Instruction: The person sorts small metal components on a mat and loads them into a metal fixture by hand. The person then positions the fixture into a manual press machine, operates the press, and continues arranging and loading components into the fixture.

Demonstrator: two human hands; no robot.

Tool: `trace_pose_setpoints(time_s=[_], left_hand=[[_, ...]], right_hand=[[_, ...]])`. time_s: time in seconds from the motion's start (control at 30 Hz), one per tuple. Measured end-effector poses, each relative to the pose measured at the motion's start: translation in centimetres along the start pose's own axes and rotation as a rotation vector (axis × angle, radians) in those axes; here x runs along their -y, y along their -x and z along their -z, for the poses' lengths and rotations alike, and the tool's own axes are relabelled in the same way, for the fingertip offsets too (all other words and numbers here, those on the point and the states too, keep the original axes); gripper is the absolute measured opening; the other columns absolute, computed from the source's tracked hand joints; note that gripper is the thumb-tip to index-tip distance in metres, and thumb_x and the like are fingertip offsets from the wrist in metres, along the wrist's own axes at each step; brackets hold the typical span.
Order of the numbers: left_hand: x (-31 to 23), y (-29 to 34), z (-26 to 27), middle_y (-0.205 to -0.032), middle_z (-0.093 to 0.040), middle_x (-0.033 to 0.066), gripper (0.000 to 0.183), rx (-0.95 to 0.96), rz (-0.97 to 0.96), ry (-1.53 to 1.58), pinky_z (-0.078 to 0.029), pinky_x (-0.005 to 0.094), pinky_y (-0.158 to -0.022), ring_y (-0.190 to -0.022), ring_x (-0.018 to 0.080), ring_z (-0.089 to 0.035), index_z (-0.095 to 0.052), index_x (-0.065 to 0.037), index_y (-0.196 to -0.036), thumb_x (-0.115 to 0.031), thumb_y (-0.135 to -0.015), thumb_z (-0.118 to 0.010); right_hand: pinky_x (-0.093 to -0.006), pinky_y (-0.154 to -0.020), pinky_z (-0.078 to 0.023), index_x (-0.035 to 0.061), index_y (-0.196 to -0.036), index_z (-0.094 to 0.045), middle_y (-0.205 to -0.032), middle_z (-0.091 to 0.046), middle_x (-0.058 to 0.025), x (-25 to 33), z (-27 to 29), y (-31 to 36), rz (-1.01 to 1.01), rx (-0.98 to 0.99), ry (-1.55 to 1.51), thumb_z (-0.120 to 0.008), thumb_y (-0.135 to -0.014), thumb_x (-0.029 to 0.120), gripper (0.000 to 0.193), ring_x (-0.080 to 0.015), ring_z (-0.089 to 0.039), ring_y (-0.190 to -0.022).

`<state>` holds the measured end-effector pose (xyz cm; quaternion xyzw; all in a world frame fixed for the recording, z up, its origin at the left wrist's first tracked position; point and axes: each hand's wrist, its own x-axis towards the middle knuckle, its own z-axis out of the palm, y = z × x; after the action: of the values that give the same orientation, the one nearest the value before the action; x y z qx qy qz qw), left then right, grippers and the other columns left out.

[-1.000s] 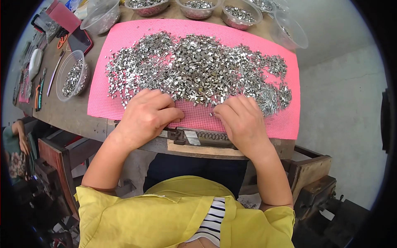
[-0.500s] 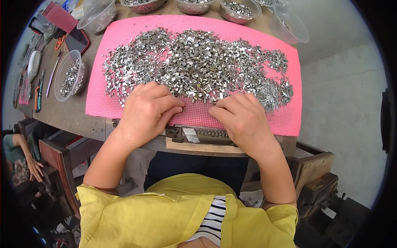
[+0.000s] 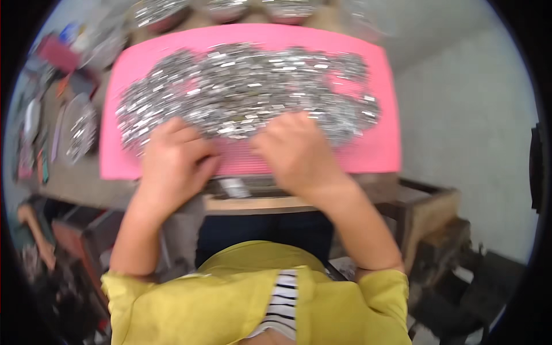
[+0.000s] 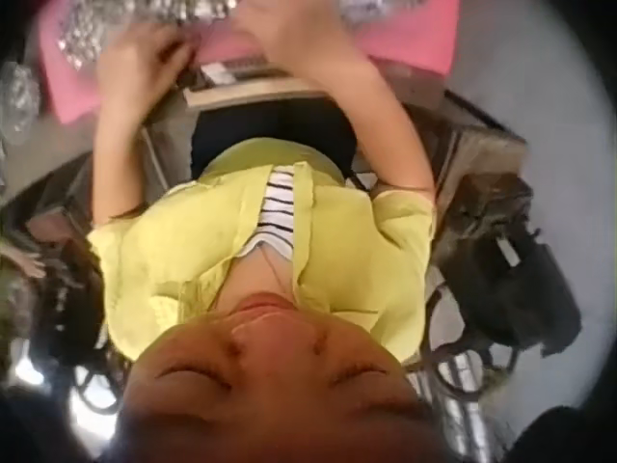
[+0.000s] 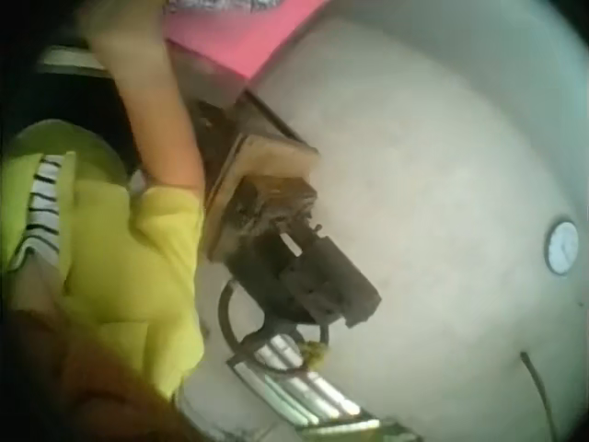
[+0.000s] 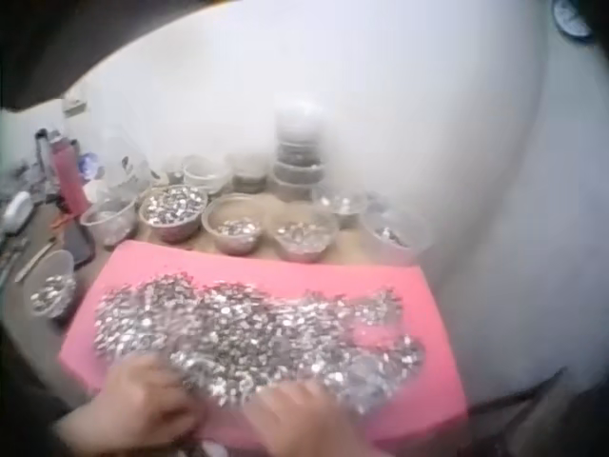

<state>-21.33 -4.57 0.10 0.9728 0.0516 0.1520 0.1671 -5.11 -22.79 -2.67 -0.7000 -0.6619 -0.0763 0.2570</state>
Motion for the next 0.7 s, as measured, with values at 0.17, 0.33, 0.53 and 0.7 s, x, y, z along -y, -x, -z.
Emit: trace_pose_setpoints(time_s=[0.17,0.33,0.53,0.7], left_hand=[[2.9,3.3,0.2,-0.08,-0.065,0.0139,0.01,-0.012,0.128,-0.001,-0.049,0.0458,-0.077,-0.083,0.0353,-0.061,-0.071,-0.002,-0.082,-0.004,-0.075,-0.077],[6.5,3.6,-2.3,-0.084,-0.067,0.0164,0.011,-0.023,0.281,0.131,-0.051,0.0438,-0.081,-0.086,0.0336,-0.064,-0.071,0.001,-0.085,-0.004,-0.08,-0.08],[2.6,1.9,1.8,-0.084,-0.076,0.0196,0.041,0.28,0.343,-0.245,-0.057,0.0537,-0.073,-0.077,0.0412,-0.075,-0.084,-0.012,-0.102,-0.048,-0.089,-0.071],[1.5,2.0,2.8,-0.085,-0.076,0.0198,0.042,0.278,0.286,-0.303,-0.056,0.054,-0.073,-0.077,0.0421,-0.074,-0.083,-0.01,-0.099,-0.049,-0.089,-0.072]], right_hand=[[-0.0409,-0.079,-0.052,0.0021,-0.099,-0.067,-0.114,-0.068,-0.0151,2.2,-0.2,0.4,-0.045,-0.521,-0.122,-0.074,-0.083,0.012,0.02,-0.0282,-0.066,-0.091],[-0.0327,-0.07,-0.053,0.0013,-0.097,-0.064,-0.153,-0.047,-0.0389,2.7,10.5,4.8,-0.117,-0.95,0.217,-0.075,-0.084,0.006,0.018,-0.0273,-0.068,-0.088],[-0.0335,-0.076,-0.059,-0.0079,-0.137,-0.046,-0.127,-0.052,-0.0205,8.5,26.0,15.0,-0.117,-1.383,0.471,-0.059,-0.104,0.011,0.039,-0.025,-0.071,-0.088],[-0.0365,-0.096,-0.054,-0.0064,-0.136,-0.051,-0.118,-0.066,-0.0112,15.9,35.8,23.4,0.026,-1.759,0.627,-0.056,-0.106,0.007,0.033,-0.0238,-0.072,-0.102]])
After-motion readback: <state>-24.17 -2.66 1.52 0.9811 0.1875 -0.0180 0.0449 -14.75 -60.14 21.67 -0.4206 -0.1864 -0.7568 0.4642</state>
